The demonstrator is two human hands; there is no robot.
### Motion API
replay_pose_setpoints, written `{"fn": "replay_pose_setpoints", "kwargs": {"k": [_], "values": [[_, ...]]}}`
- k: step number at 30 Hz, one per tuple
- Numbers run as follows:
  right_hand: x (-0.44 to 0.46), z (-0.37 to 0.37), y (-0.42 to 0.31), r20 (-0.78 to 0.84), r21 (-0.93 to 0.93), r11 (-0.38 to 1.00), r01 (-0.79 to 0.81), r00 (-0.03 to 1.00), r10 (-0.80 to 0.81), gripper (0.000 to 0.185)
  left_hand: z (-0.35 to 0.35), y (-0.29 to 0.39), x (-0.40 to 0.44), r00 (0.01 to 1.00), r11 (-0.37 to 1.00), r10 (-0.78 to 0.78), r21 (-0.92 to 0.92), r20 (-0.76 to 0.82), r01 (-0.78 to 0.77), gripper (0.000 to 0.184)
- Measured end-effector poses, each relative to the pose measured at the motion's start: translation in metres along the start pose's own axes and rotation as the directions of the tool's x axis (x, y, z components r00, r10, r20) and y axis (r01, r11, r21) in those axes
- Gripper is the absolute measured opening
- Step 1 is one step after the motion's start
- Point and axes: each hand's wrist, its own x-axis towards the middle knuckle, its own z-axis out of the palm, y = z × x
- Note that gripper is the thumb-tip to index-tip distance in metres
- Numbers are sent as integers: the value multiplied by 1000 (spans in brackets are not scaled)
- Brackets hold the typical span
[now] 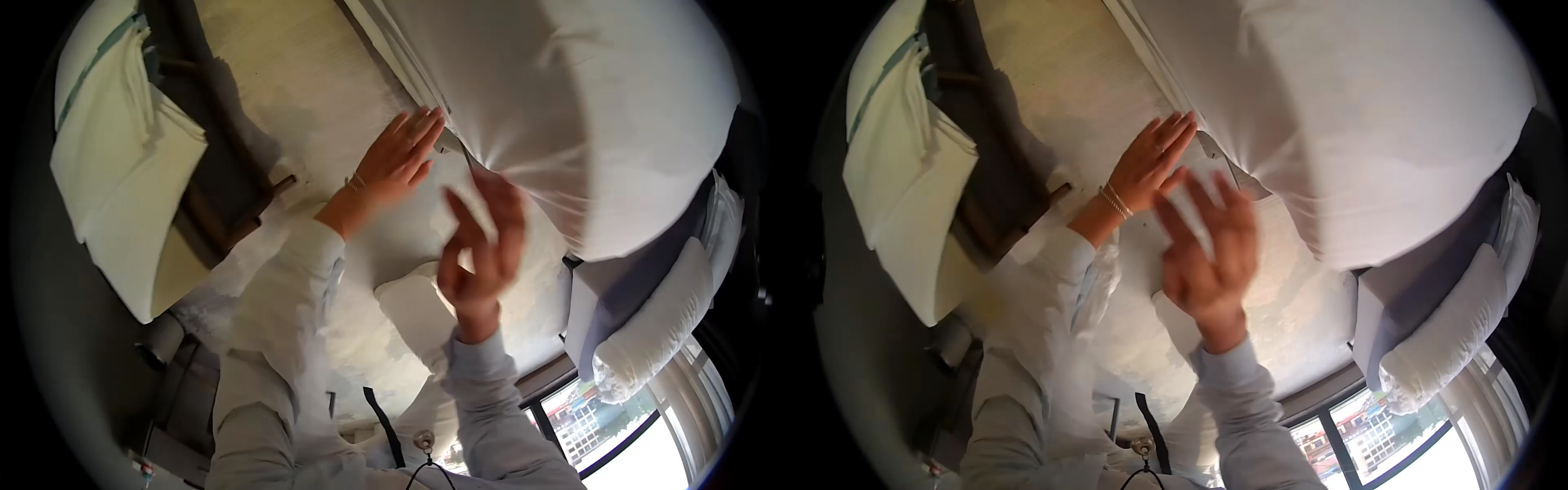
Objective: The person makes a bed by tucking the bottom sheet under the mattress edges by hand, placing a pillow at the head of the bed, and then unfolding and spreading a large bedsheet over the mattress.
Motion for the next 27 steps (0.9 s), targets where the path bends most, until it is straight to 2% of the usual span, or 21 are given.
{"fn": "replay_pose_setpoints", "kwargs": {"k": [1,3,5,7,8,9,10,13,14,17,19,21,23,25,26,27], "values": [[-6,32,14,69,105,994,42,996,-49,26,17,-17,11,996,994,82,74,-40,-79,54],[-36,87,63,6,64,998,-20,1000,20,32,58,-32,23,988,994,107,29,-111,-104,52],[-36,126,89,-109,8,989,-145,983,145,39,68,-57,25,978,990,137,4,-156,-138,50],[-48,138,108,-136,26,969,-245,959,247,43,79,-57,28,929,963,244,187,-280,-196,45],[-48,152,104,-196,-70,980,-186,966,169,45,74,-63,30,904,934,300,285,-304,-214,35],[-46,165,102,-251,-173,977,-122,965,76,47,81,-63,28,900,930,308,297,-309,-217,35],[-48,175,105,-270,-165,978,-127,960,79,50,87,-61,28,900,920,297,349,-318,-180,35],[-63,181,127,-269,-209,976,-60,963,1,51,84,-53,23,914,899,290,408,-282,-160,38],[-67,180,126,-280,-146,989,-34,960,-8,50,77,-50,18,931,913,268,373,-248,-163,43],[-70,179,118,-281,-164,986,-39,960,-8,49,67,-50,16,937,911,275,372,-217,-181,52],[-72,170,116,-288,-177,982,-61,958,8,48,59,-57,19,928,874,349,404,-133,-271,54],[-64,162,130,-220,-158,985,-67,975,31,50,63,-63,40,925,880,362,370,-114,-298,55],[-76,155,128,-197,-153,979,-134,975,103,52,67,-62,36,935,903,316,355,-163,-244,55],[-88,146,122,-167,-231,951,-204,972,168,61,72,-63,32,927,914,310,336,-210,-230,53],[-93,146,121,-119,-365,897,-248,968,219,63,76,-63,31,922,867,333,449,-201,-215,51],[-95,148,120,-96,-383,893,-238,971,218,63,79,-60,30,917,810,349,554,-192,-192,50]]}}
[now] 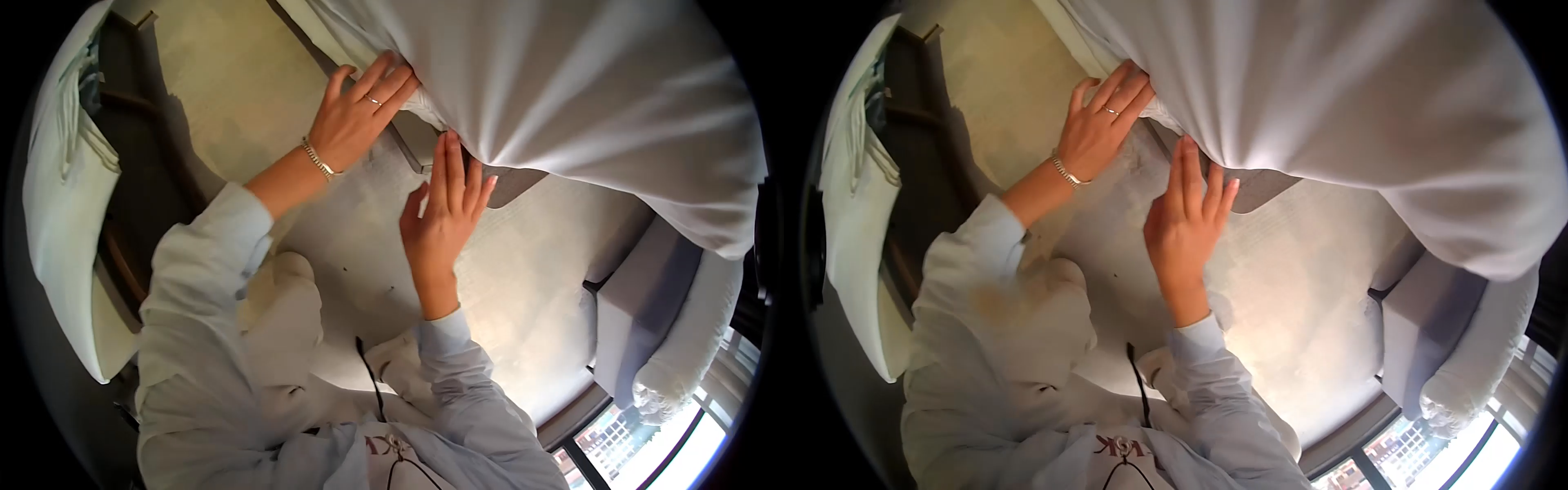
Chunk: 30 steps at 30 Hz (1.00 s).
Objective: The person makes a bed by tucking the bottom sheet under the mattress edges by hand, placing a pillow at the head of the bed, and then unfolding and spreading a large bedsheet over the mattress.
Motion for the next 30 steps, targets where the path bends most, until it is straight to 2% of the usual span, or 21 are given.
{"fn": "replay_pose_setpoints", "kwargs": {"k": [1,2,4,6,7,9,10,12,14,15,16,18,20,21,22,24,25,26,28,29,30], "values": [[3,4,-7,-1,44,999,-24,1000,24,65,-8,6,1,999,996,-40,78,33,38,44],[7,7,-13,-1,95,994,-52,999,53,67,-10,9,6,998,996,-54,73,35,51,44],[12,15,-17,-18,80,997,-2,1000,3,70,-13,17,12,989,987,-130,110,75,121,40],[14,15,-22,-29,64,998,-19,999,21,71,-9,18,12,987,981,-159,114,25,156,36],[14,13,-24,-86,69,997,-23,996,29,63,-10,15,14,991,990,-135,40,23,134,35],[11,16,-11,-95,46,998,32,995,-28,60,-12,6,21,994,986,-86,-136,63,94,36],[10,19,-4,-95,17,997,81,992,-79,58,-13,5,19,995,987,-86,-132,52,92,36],[9,19,3,-104,14,996,84,991,-82,54,-16,6,11,991,959,-89,-276,-99,59,42],[7,10,7,-123,125,985,120,987,-104,53,-28,10,-3,996,956,-46,-292,-77,21,45],[4,5,10,-114,122,986,113,988,-99,53,-33,14,-7,998,953,-5,-302,-59,-13,48],[2,0,17,-152,152,985,86,986,-63,50,-31,20,-7,998,951,-8,-309,-59,-11,48],[4,-10,32,-247,156,986,55,969,-15,41,-25,32,-5,994,959,-107,-264,-13,100,52],[4,-13,40,-288,187,982,-37,953,91,36,-24,31,-3,994,961,-108,-257,-14,101,51],[7,-12,38,-310,262,961,-88,935,170,37,-23,28,-3,993,966,-117,-233,-29,107,51],[12,-13,38,-304,254,963,-94,937,172,37,-20,27,-4,993,964,-119,-243,-24,109,51],[24,-17,39,-210,402,899,-175,938,277,43,-18,24,-3,990,954,-117,-284,-72,92,50],[26,-22,39,-161,194,954,-227,952,260,36,-17,25,-1,986,954,-132,-283,-104,98,42],[28,-20,42,-160,201,957,-208,957,242,36,-17,22,3,983,956,-146,-270,-109,112,42],[33,-12,44,-254,297,945,-141,942,220,35,-18,9,8,988,959,-18,-281,-150,-25,34],[35,-9,46,-305,297,948,-118,929,211,32,-17,8,11,973,962,-27,-269,-230,-36,30],[36,-7,47,-323,351,925,-144,909,264,28,-16,3,10,975,963,-35,-267,-220,-26,30]]}}
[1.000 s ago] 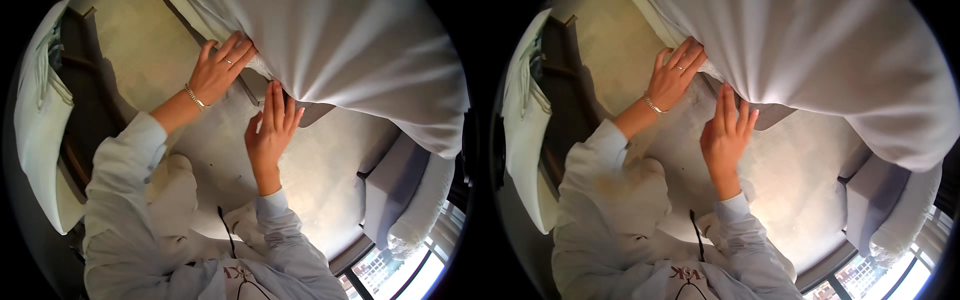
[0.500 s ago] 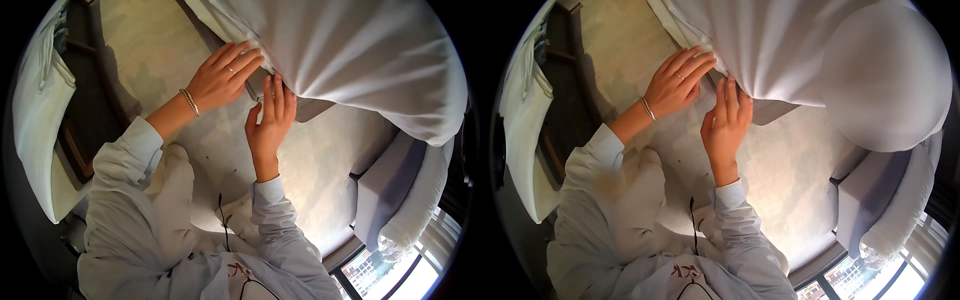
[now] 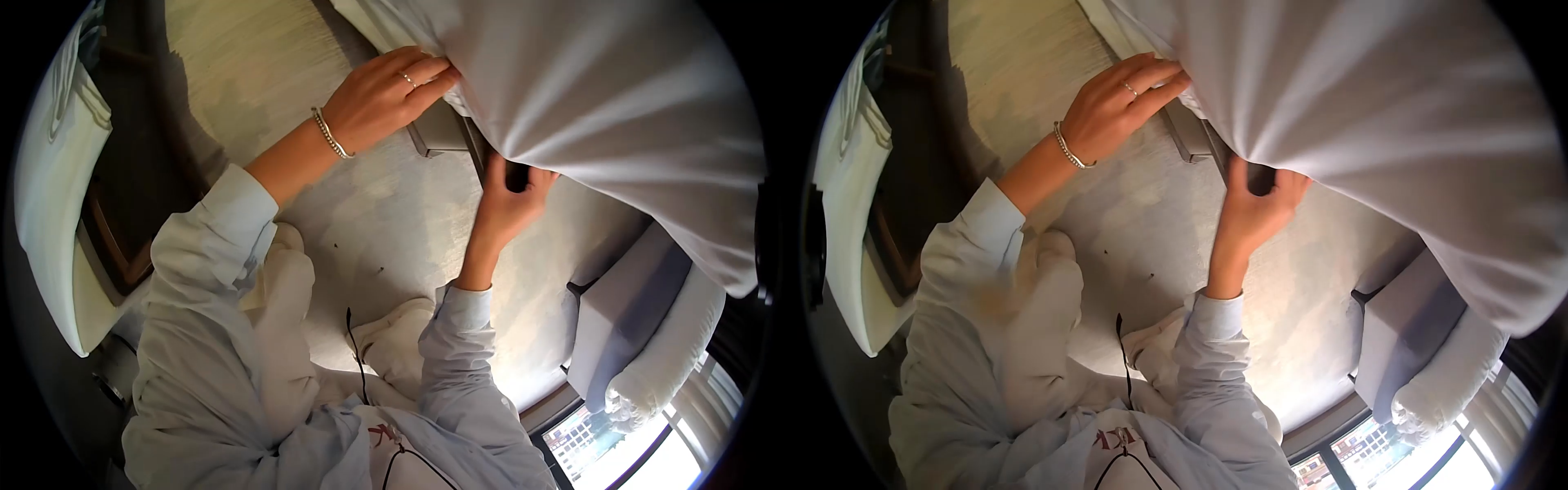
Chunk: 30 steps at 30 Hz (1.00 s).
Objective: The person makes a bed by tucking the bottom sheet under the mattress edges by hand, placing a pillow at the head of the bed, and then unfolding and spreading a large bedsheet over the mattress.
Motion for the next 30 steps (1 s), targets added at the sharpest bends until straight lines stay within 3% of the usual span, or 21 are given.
{"fn": "replay_pose_setpoints", "kwargs": {"k": [2,5,6,8,10,12,14,16,17,22,24,26,28,30], "values": [[2,-1,7,11,118,970,-213,977,213,24,10,-7,-2,993,994,54,-86,-102,-63,28],[1,2,9,1,140,971,-191,981,193,22,17,-15,-5,991,972,9,-230,-136,-40,25],[3,4,12,-21,160,968,-192,980,197,22,18,-16,0,991,974,2,-225,-136,-33,25],[2,6,18,-34,149,974,-173,983,180,20,21,-15,8,967,982,137,-100,-216,-161,22],[0,7,13,-17,170,937,-306,949,314,17,21,-19,8,963,978,164,-91,-212,-187,22],[0,8,14,-6,249,895,-370,924,383,18,21,-12,4,966,986,58,-135,-253,-95,21],[6,12,11,-52,229,906,-357,925,377,18,19,-4,-2,992,974,-57,-224,-110,31,28],[4,14,16,-94,236,908,-347,922,377,16,20,17,-3,988,983,-155,-109,-27,151,32],[4,11,24,-103,245,905,-347,919,380,17,20,27,-5,983,984,-167,-53,78,171,31],[-1,9,30,-117,114,931,-347,926,359,19,22,37,-8,978,978,-183,123,98,171,25],[2,17,17,-167,175,917,-359,907,387,18,23,28,-1,984,970,-110,232,139,76,21],[5,10,32,-171,106,924,-366,909,380,21,42,45,2,984,962,-163,232,76,142,18],[5,11,32,-176,87,939,-331,923,342,23,48,46,4,972,968,-235,91,11,233,19],[7,16,32,-176,157,935,-318,923,343,24,52,41,8,972,970,-233,84,29,230,19]]}}
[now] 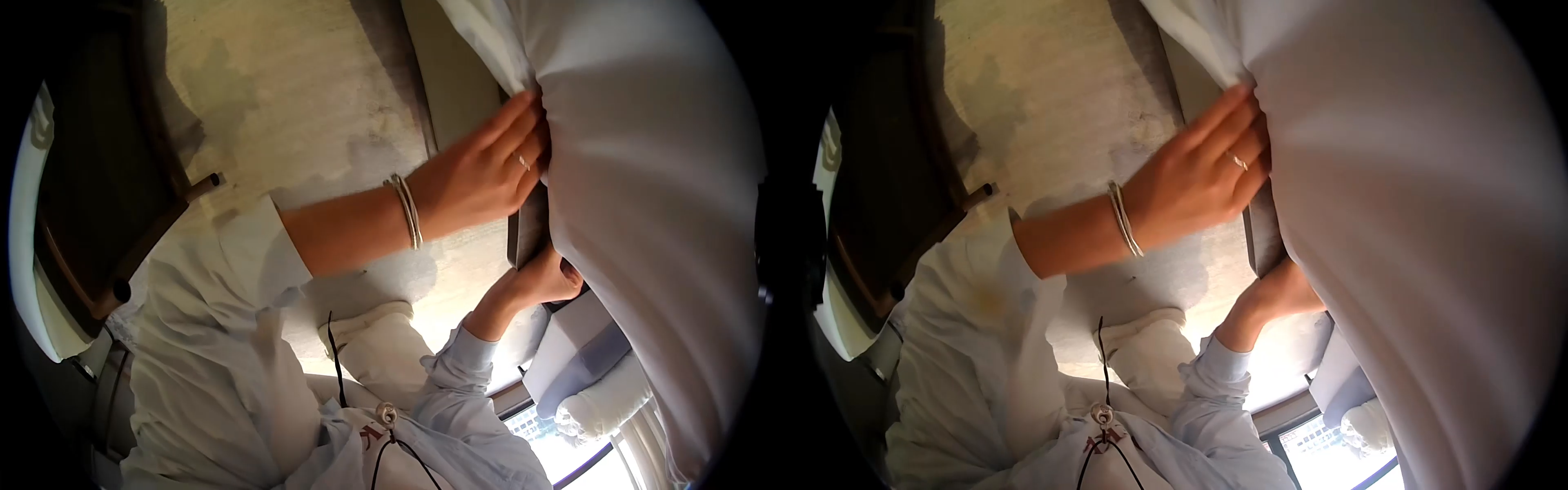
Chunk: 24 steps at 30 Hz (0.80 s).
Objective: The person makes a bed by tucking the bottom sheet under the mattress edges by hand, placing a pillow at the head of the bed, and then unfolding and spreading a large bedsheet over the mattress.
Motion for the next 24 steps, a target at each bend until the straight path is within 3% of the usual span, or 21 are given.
{"fn": "replay_pose_setpoints", "kwargs": {"k": [3,6,7,10,12,14,16,18,21,24], "values": [[-4,-5,-4,36,7,999,33,999,-33,14,-18,-5,-1,977,996,53,57,208,-67,20],[-2,-8,-7,109,-23,995,95,990,-92,15,-14,-6,-5,994,999,28,29,107,-31,24],[-1,-9,-4,101,17,999,47,994,-49,17,-19,-7,-8,987,1000,15,-6,158,-14,30],[0,-13,-7,161,107,994,12,987,-29,16,-24,-3,-20,995,996,73,40,71,-76,31],[-3,-16,-8,159,120,993,-2,987,-18,17,-26,-1,-26,985,991,132,13,115,-134,33],[-4,-13,-11,116,-101,994,43,993,-31,17,-24,-2,-18,980,985,155,56,123,-163,30],[-4,-8,-12,96,-49,997,51,994,-47,17,-15,-6,-7,976,959,207,183,69,-217,31],[-2,-3,-16,110,-7,998,59,992,-58,17,-10,-2,3,967,964,138,195,216,-181,22],[-5,-6,-29,126,-25,998,-62,990,64,17,-13,-3,4,977,986,97,112,190,-120,18],[4,-15,-13,182,-11,996,84,980,-81,17,-16,-9,3,978,994,103,-56,184,-94,21]]}}
